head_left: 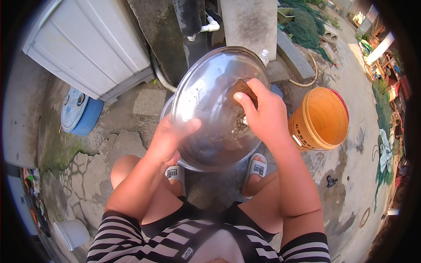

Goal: The person cleans a metal lid by scrubbing its surface with an abrasive pad while holding it over a basin.

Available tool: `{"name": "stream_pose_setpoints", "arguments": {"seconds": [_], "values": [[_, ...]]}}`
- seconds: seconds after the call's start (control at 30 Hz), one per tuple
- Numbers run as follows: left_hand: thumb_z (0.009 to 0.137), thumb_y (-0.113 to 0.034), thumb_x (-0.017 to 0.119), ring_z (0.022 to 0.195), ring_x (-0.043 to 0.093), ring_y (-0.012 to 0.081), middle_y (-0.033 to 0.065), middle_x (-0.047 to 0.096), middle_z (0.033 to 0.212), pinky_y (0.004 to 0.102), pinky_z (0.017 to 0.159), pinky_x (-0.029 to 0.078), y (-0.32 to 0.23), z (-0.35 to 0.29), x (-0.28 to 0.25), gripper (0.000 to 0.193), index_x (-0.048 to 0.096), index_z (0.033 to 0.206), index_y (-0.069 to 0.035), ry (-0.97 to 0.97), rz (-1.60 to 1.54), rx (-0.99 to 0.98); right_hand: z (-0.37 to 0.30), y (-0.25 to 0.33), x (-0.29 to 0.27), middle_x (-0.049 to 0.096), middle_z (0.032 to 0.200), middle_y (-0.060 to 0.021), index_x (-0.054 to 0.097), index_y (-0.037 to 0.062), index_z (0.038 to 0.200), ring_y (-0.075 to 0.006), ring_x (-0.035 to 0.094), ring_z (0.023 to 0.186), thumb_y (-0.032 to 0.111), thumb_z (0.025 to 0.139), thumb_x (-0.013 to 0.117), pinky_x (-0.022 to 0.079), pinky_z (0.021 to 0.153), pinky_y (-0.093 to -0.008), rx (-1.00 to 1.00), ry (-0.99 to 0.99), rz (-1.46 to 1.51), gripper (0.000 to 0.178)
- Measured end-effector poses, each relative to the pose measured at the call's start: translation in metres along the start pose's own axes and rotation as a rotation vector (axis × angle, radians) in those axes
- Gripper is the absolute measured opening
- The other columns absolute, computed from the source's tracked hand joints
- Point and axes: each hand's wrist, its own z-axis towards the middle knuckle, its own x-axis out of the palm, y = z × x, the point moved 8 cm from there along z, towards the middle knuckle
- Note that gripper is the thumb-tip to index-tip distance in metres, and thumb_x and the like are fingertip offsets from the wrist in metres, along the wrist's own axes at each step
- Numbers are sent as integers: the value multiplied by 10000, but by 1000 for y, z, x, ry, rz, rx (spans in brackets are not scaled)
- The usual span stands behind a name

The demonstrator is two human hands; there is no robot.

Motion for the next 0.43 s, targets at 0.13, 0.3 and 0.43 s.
{"name": "stream_pose_setpoints", "arguments": {"seconds": [0.13,0.3,0.43], "values": [[901,-91,702,978,675,184,91,693,1098,344,871,549,0,-2,3,313,633,1193,-1,-7,-55,-19,-2,3,2,676,836,-172,606,80,1050,-407,646,811,334,923,640,489,690,-494,-35,36,-6,286],[904,-86,695,986,679,199,105,689,1118,350,873,552,2,0,3,325,621,1208,0,-3,-95,-50,0,2,2,683,849,-168,606,84,1041,-398,653,815,346,921,644,496,698,-482,-16,8,-34,290],[902,-123,710,1018,672,206,108,683,1141,378,898,551,3,0,-2,368,605,1233,-2,-48,-64,-37,-3,2,5,685,871,-169,606,103,1080,-396,656,819,361,907,668,501,695,-473,-69,-13,20,317]]}}
